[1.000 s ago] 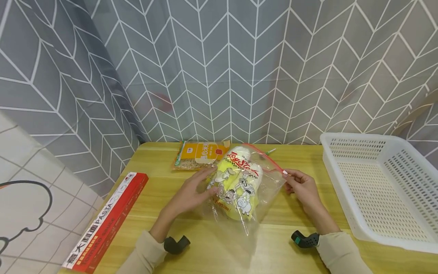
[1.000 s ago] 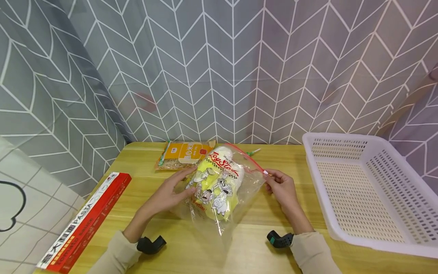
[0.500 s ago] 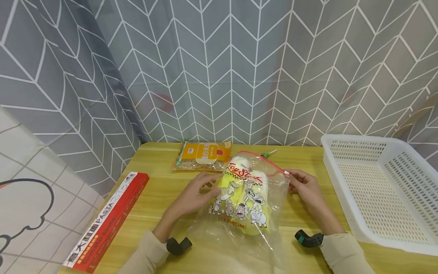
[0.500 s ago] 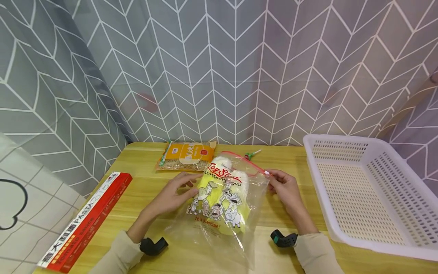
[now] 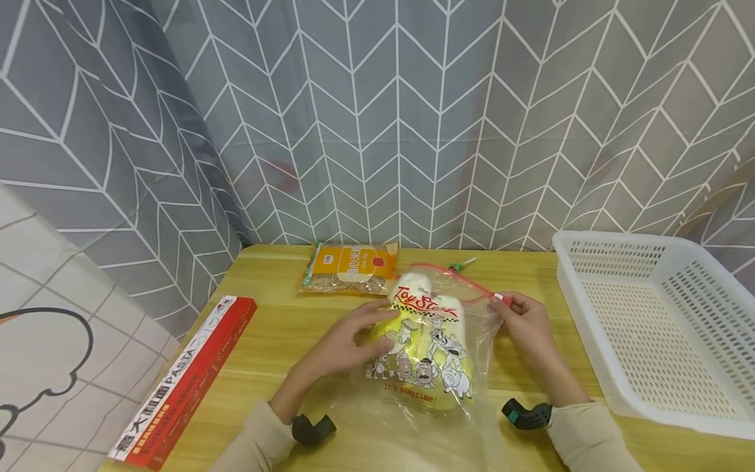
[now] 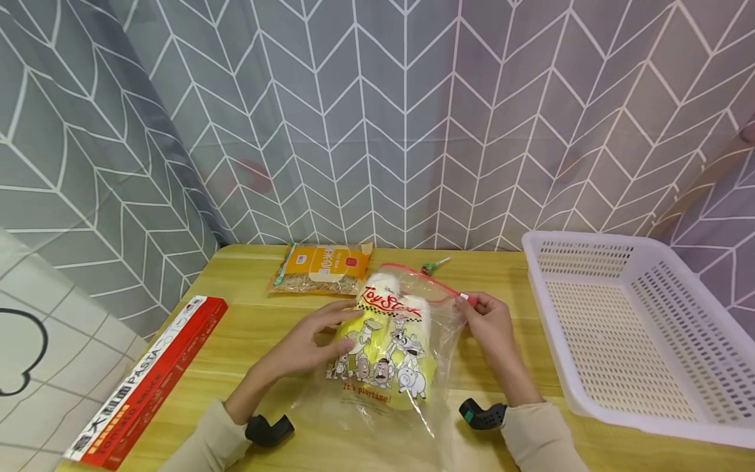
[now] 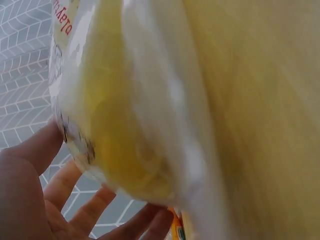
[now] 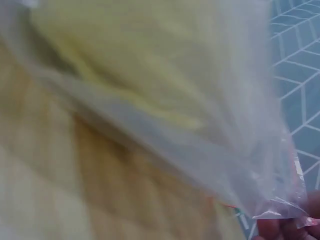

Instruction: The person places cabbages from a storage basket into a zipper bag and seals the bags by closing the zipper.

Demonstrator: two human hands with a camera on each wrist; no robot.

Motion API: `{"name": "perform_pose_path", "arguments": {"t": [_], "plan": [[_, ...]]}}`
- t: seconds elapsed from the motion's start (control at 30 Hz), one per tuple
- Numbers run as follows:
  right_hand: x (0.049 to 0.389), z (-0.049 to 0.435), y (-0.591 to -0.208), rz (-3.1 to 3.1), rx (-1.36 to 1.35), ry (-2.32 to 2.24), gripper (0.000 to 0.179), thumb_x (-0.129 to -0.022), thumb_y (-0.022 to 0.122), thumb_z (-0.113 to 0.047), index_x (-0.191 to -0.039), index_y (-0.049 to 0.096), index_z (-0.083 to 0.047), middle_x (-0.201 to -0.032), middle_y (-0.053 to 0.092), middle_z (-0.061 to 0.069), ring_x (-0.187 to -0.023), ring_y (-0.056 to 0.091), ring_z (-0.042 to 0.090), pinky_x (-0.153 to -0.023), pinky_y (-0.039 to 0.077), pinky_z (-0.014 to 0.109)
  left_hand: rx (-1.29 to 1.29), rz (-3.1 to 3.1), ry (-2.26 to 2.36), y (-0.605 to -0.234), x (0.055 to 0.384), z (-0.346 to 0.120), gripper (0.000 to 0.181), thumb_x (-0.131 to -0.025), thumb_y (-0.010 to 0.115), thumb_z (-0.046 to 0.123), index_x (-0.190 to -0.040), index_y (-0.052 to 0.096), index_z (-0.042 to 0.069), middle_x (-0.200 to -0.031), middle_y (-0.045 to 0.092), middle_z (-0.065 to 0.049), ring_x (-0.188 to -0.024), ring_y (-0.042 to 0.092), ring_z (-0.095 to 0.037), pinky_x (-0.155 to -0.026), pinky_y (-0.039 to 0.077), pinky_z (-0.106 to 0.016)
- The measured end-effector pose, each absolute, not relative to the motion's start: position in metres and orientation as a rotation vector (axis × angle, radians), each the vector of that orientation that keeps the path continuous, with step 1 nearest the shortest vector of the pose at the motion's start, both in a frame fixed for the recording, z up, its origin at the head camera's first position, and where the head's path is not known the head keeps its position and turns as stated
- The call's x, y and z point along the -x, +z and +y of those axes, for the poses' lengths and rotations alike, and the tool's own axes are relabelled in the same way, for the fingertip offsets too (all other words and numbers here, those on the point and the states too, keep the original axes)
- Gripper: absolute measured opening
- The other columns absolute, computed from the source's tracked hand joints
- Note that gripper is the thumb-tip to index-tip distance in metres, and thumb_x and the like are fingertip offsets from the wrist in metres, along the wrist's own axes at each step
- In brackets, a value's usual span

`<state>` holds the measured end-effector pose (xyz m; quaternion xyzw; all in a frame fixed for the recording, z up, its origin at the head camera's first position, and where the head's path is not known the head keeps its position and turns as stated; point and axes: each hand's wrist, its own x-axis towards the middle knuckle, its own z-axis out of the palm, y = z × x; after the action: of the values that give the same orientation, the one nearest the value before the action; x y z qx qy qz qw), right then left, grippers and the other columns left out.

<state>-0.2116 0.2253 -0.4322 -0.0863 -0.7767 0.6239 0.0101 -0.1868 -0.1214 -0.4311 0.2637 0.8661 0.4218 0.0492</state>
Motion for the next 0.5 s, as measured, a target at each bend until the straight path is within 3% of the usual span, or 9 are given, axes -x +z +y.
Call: {"name": "perform_pose_path", "arguments": {"t": [0.13,0.23,0.5], "plan": [[0.213,0.224,-0.443,-2.408,0.24,1.823,0.031,-0.099,0.067,-0.022,-0.116,0.067,0.004,-0.071,0.064,-0.014,-0.06,0.055,0.004,-0.055,0.053,0.021,-0.858,2.614,1.306,-0.429,0.185,-0.118,0.049,-0.094,0.07,0.046,-0.141,0.058,0.038,-0.16,0.043,0.005,-0.129,0.059,-0.021,-0.108,0.051,-0.046],[0.214,0.226,-0.452,-2.39,0.211,1.767,0.031,-0.099,0.067,-0.02,-0.119,0.068,0.003,-0.067,0.061,-0.013,-0.055,0.053,0.004,-0.051,0.051,0.021,-0.89,2.546,1.374,-0.43,0.184,-0.116,0.047,-0.095,0.071,0.04,-0.14,0.061,0.03,-0.156,0.048,0.005,-0.109,0.068,-0.015,-0.096,0.058,-0.032],[0.218,0.231,-0.467,-2.331,0.129,1.781,0.033,-0.099,0.068,-0.023,-0.123,0.069,-0.001,-0.058,0.053,-0.01,-0.042,0.049,0.005,-0.041,0.046,0.022,-0.916,2.437,1.459,-0.432,0.184,-0.119,0.042,-0.096,0.071,0.029,-0.137,0.064,0.021,-0.148,0.055,-0.001,-0.102,0.071,-0.015,-0.093,0.058,-0.027]]}}
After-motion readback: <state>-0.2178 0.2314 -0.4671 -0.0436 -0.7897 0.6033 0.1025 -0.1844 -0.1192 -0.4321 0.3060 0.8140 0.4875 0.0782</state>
